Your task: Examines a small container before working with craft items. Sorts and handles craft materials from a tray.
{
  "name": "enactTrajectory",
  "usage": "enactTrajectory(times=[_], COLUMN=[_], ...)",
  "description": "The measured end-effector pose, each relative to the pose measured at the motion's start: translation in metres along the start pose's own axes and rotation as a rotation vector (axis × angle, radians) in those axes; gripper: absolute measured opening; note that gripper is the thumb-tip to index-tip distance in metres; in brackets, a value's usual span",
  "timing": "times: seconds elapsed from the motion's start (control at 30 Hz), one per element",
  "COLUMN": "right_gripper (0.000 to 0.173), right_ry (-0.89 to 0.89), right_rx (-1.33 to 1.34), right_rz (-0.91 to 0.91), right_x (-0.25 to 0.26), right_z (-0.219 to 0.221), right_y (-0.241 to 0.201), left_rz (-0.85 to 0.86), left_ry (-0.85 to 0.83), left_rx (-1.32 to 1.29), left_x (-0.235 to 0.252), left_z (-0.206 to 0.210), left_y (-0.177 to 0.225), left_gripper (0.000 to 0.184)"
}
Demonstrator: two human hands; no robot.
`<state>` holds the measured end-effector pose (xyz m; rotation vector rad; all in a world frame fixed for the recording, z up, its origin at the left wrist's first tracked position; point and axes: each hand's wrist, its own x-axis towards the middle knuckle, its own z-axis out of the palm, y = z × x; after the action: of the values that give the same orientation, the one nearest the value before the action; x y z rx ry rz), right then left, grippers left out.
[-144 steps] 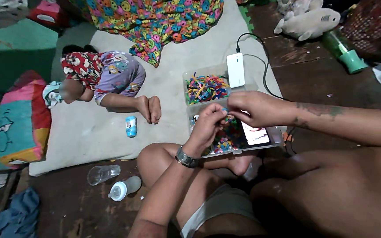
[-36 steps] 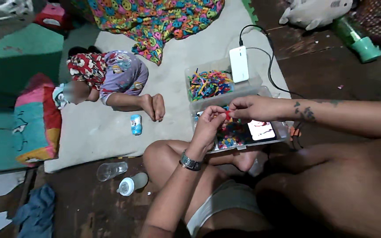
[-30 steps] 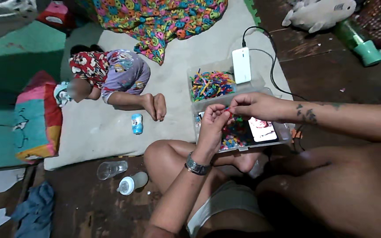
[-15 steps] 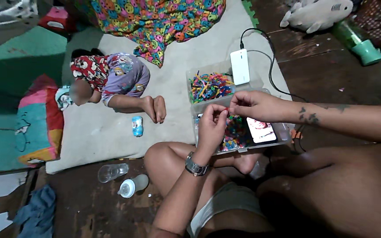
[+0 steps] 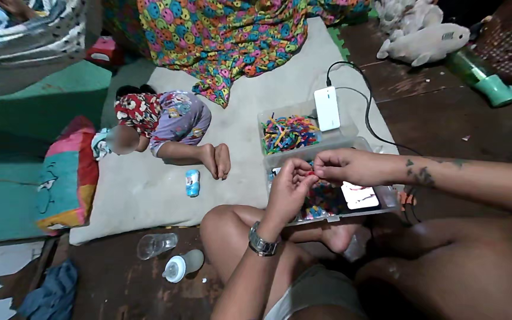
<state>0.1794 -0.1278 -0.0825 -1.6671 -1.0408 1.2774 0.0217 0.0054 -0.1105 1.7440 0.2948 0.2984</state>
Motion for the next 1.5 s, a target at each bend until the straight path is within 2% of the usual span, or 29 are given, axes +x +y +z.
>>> enactTrajectory(times=[0.07,0.13,0.27,0.43,0.53,0.6,0.7,0.77,0.83,0.87,0.9,0.97,1.03,1.1,1.17,1.2,1.27,1.37,1.5], right_gripper=[0.019,0.019,0.019,0.016,0.016,0.015,0.013,0.011,0.009,0.009,0.013,0.024,0.028,0.024,0.021,0.021,0.022,0.022,0.016], right_ry=[0.025,0.03,-0.031,-0.027,0.022,0.064,0.083,0.074,0.086,0.111,0.119,0.059,-0.027,-0.083,-0.121,-0.123,-0.065,0.049,0.103], right_rx=[0.015,-0.007,-0.058,-0.076,-0.249,-0.419,-0.771,-1.053,-1.17,-1.107,-0.949,-0.507,-0.149,0.148,0.305,0.307,0.144,-0.274,-0.899], right_rz=[0.011,0.044,0.12,0.068,-0.063,-0.227,-0.502,-0.673,-0.705,-0.64,-0.496,-0.162,0.046,0.138,0.152,0.131,0.015,-0.351,-0.814], right_x=[0.002,0.003,-0.001,-0.003,-0.002,-0.001,-0.001,-0.002,-0.002,-0.002,-0.002,-0.001,-0.002,-0.005,-0.005,-0.005,-0.005,-0.002,0.001], right_z=[0.001,0.001,-0.001,-0.003,-0.004,-0.003,-0.004,-0.006,-0.005,-0.004,-0.002,-0.002,-0.002,-0.001,-0.001,-0.001,-0.003,-0.004,-0.011], right_y=[0.001,0.005,0.001,0.003,0.007,0.011,0.012,0.009,0.006,0.006,0.003,-0.003,-0.002,-0.001,0.0,0.0,0.001,0.014,0.016], left_rz=[-0.127,-0.182,-0.165,-0.141,-0.157,-0.213,-0.408,-0.536,-0.577,-0.548,-0.481,-0.285,-0.115,0.024,0.096,0.107,0.09,-0.026,-0.324], left_ry=[0.07,0.092,0.065,0.03,0.04,0.033,0.01,-0.013,0.001,0.018,0.038,0.065,0.072,0.065,0.051,0.039,0.003,-0.044,-0.067], left_rx=[-0.203,-0.258,-0.233,-0.171,-0.153,-0.171,-0.362,-0.553,-0.663,-0.654,-0.599,-0.407,-0.245,-0.157,-0.127,-0.125,-0.14,-0.218,-0.489], left_x=[-0.002,-0.002,-0.001,0.001,0.004,0.005,0.009,0.012,0.012,0.012,0.011,0.009,0.006,0.005,0.004,0.004,0.004,0.004,0.003], left_z=[0.007,0.012,0.015,0.017,0.019,0.02,0.021,0.02,0.018,0.018,0.018,0.017,0.017,0.017,0.016,0.015,0.013,0.013,0.02], left_y=[0.0,-0.003,-0.007,-0.003,-0.002,-0.001,0.001,-0.001,-0.004,-0.004,-0.003,-0.005,-0.007,-0.01,-0.011,-0.011,-0.009,-0.005,-0.005], left_gripper=[0.01,0.008,0.009,0.01,0.01,0.011,0.01,0.016,0.018,0.016,0.013,0.01,0.011,0.012,0.011,0.011,0.011,0.009,0.01])
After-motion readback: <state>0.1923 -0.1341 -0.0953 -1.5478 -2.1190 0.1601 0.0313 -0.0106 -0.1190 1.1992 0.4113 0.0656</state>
